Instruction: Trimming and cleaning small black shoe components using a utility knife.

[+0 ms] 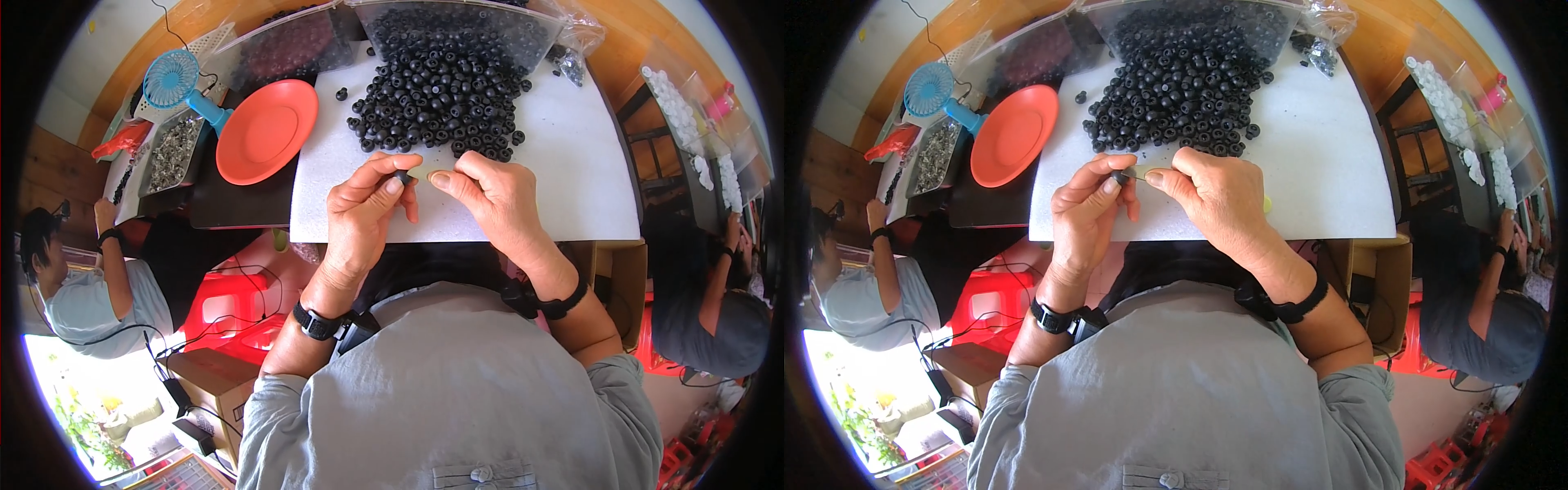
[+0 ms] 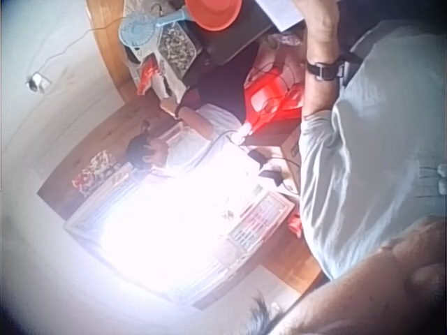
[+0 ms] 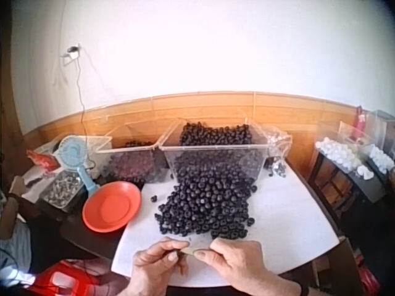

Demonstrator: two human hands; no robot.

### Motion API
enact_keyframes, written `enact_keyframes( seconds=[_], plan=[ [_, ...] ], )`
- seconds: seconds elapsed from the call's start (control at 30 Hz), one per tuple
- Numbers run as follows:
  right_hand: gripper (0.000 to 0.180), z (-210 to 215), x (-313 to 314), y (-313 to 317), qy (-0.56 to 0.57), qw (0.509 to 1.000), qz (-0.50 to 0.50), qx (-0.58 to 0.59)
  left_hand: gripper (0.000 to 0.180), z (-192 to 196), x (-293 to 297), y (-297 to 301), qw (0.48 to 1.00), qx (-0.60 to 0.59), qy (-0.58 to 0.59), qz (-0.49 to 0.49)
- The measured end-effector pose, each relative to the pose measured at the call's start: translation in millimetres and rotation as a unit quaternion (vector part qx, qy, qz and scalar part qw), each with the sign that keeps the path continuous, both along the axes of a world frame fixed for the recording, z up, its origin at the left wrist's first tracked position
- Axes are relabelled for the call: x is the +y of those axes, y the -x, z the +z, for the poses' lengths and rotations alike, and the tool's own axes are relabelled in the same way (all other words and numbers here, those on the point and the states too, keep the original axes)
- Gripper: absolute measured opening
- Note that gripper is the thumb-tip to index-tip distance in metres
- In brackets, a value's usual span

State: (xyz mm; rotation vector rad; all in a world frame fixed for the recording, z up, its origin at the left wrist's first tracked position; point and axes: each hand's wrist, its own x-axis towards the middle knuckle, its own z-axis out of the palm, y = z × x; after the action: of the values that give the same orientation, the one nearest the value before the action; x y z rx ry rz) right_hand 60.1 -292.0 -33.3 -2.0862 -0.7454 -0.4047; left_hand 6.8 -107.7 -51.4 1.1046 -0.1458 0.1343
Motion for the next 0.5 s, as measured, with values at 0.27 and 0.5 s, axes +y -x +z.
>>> enact_keyframes(
  seconds=[0.27,0.5],
  plan=[
    [0.04,-2.0,0.5,-1.4,0.014,1.0,0.004,-0.021,0.023,-2.2,-0.5,0.1,1.0,-0.01,-0.006,0.01],
    [0.04,-3.8,0.2,-2.0,0.019,0.999,0.01,-0.038,0.023,-3.1,-2.6,0.0,1.0,-0.012,-0.016,0.023]
  ],
)
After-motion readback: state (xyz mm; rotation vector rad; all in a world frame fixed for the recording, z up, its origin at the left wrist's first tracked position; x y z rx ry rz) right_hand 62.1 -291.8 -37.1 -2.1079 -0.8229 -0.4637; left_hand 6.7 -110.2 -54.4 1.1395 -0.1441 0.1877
